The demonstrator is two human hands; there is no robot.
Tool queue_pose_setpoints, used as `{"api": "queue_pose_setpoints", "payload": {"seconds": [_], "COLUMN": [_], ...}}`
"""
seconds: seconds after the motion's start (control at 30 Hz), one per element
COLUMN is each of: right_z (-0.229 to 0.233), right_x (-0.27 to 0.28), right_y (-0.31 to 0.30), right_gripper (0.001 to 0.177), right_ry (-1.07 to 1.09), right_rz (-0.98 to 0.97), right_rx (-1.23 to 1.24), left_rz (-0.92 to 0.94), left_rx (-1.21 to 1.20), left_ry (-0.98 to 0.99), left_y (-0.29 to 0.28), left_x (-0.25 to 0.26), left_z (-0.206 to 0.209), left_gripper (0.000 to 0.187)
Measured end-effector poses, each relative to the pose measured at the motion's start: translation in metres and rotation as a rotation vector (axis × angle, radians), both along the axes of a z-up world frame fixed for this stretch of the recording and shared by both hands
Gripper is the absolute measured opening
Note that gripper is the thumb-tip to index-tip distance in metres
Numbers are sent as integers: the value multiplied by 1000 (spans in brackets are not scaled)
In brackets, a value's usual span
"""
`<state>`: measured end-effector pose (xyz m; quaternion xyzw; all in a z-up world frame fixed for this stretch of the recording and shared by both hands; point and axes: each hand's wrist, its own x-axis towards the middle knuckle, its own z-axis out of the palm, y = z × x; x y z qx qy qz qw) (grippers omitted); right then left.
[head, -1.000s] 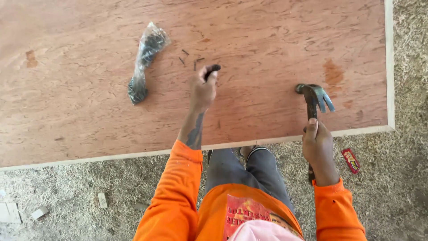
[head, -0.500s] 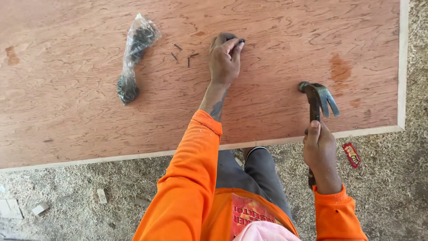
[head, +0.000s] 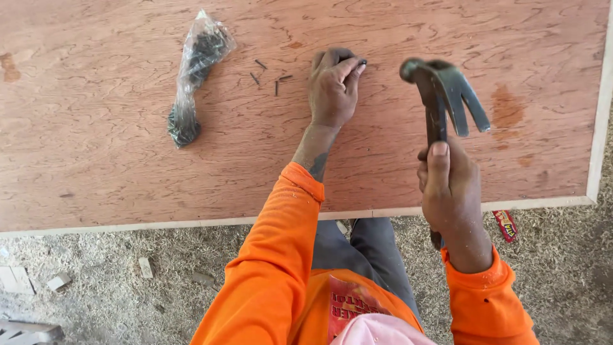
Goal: Hammering nails into a plywood board to assemble furniture.
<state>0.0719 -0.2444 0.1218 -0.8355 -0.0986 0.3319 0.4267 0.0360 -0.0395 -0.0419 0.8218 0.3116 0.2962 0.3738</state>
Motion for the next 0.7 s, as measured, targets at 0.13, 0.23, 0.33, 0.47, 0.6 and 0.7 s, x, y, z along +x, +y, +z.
{"api": "queue_pose_setpoints", "payload": {"seconds": [0.13, 0.23, 0.33, 0.47, 0.6, 0.7], "right_z": [2, -26, -59, -25, -34, -63], "right_x": [8, 17, 25, 23, 13, 22], "right_y": [30, 44, 45, 56, 44, 41], "right_gripper": [44, 40, 38, 37, 37, 41], "right_ry": [-222, -304, -415, -485, -376, -453], "right_rz": [154, 258, 394, 382, 260, 323], "right_rx": [51, 38, -157, -49, 38, -27], "left_rz": [1, -8, -1, 9, 6, 14], "left_rx": [19, 1, 20, 36, 10, -52], "left_ry": [-13, -30, -27, -54, -71, -156], "left_y": [-1, 1, 2, 5, 1, -1], "left_x": [0, 0, 0, 5, -3, -14], "left_z": [1, 4, 8, -2, -5, 1], "left_gripper": [8, 8, 6, 5, 13, 36]}}
